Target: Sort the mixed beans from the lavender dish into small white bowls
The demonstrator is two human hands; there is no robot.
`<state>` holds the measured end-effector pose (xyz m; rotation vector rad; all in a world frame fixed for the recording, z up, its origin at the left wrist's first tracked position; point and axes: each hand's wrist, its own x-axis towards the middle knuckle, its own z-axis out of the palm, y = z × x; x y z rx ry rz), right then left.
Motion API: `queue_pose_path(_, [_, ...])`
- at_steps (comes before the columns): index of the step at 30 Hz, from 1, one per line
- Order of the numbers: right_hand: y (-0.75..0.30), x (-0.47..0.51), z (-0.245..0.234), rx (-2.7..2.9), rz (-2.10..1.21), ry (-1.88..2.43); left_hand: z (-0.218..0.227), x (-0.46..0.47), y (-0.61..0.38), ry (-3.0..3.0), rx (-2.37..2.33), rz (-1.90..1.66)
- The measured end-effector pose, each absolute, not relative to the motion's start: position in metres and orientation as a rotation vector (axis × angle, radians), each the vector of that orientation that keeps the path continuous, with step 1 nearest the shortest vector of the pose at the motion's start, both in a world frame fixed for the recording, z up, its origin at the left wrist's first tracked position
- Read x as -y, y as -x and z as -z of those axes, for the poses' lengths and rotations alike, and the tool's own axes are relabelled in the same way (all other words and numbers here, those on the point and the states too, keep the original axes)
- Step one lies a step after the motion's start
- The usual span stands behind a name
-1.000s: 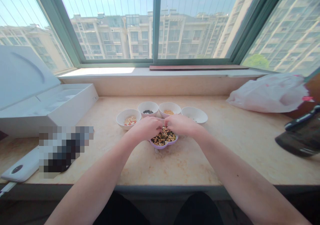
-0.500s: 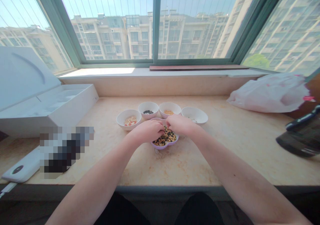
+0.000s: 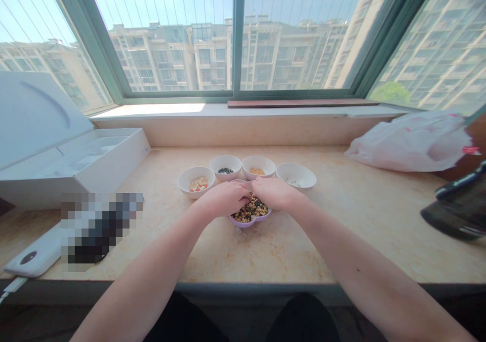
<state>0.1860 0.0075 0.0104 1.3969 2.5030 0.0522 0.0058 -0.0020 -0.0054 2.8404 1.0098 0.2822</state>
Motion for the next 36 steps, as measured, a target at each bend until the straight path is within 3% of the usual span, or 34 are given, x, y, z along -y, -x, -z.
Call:
queue_pose_path(9, [-0.206, -0.005, -0.016, -2.735, 0.046, -1.577, -0.009, 0.003, 0.002, -2.803, -1.173, -0.386])
queue_pose_path(11, [-0.209, -0.005, -0.022, -2.829, 0.207, -1.596, -0.009, 0.003, 0.003, -2.8, -1.219, -0.411])
queue_pose_path(13, [-0.211, -0.005, -0.028, -2.884, 0.551, -1.573, -0.01, 0.003, 0.002, -2.792, -1.261, -0.433])
queue_pose_path(19, [-0.208, -0.004, -0.031, -2.536, 2.037, -1.216, -0.003, 0.003, -0.002, -2.788, -1.256, -0.393])
queue_pose_path(22, [-0.207, -0.001, -0.03, -2.309, 2.403, -1.124, 0.003, 0.001, -0.006, -2.817, -1.173, -0.375])
queue_pose_path(28, [-0.212, -0.001, -0.03, -2.132, 2.601, -1.037, 0.013, 0.002, -0.013, -2.869, -1.023, -0.366])
queue_pose_path(36, [-0.244, -0.018, -0.037, -2.491, 2.481, -1.202, 0.008, 0.005, -0.014, -2.862, -1.109, -0.196])
